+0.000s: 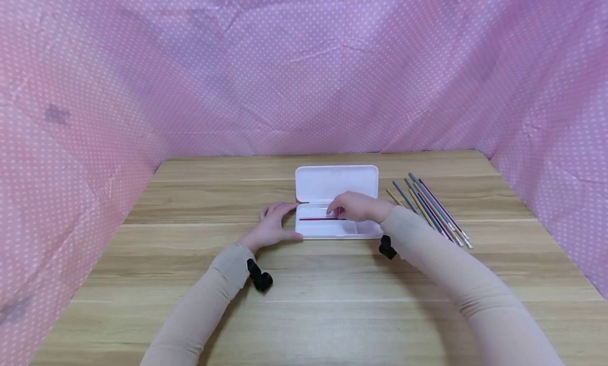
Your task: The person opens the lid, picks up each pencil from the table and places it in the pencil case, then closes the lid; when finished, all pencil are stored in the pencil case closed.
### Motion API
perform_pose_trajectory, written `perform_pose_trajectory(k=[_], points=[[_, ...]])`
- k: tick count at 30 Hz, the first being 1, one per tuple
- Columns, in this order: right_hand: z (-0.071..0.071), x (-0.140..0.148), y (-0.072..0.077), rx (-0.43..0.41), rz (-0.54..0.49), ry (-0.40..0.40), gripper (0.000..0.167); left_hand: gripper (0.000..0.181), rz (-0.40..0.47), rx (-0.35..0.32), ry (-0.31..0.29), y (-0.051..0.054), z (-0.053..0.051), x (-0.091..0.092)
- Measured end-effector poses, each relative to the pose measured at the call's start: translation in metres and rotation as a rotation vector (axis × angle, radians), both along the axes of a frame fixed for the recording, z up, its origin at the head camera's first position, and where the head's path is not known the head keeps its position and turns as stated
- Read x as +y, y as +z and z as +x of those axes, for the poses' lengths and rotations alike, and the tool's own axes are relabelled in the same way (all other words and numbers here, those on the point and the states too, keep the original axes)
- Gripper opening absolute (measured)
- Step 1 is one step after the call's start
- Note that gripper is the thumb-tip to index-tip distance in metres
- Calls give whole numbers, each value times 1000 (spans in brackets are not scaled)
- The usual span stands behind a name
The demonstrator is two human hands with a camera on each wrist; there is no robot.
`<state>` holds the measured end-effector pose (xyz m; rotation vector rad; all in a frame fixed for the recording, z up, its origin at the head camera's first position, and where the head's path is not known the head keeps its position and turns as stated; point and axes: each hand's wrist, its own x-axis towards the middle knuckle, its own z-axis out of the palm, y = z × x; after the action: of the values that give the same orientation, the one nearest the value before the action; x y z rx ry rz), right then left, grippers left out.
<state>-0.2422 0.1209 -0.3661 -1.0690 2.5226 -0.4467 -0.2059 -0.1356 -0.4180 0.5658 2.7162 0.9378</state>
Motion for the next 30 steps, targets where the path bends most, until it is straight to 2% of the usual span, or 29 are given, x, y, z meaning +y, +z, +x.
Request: perform_pose_trajectory(k=[7, 15, 24, 27, 30], points=[[1, 2, 7, -7, -11, -50, 27, 88, -2, 1, 4, -1, -1, -1], [2, 6, 14, 56, -70, -32, 26, 89, -3, 10, -2, -2, -3, -2], [4, 21, 13, 100, -215, -85, 25, 89, 7, 13, -6, -2, -4, -3], [4, 26, 14, 85, -260, -114, 26, 89, 12, 15, -7, -3, -4, -3], [5, 32, 17, 38, -286, -175, 28, 88, 22, 18, -8, -3, -4, -4]])
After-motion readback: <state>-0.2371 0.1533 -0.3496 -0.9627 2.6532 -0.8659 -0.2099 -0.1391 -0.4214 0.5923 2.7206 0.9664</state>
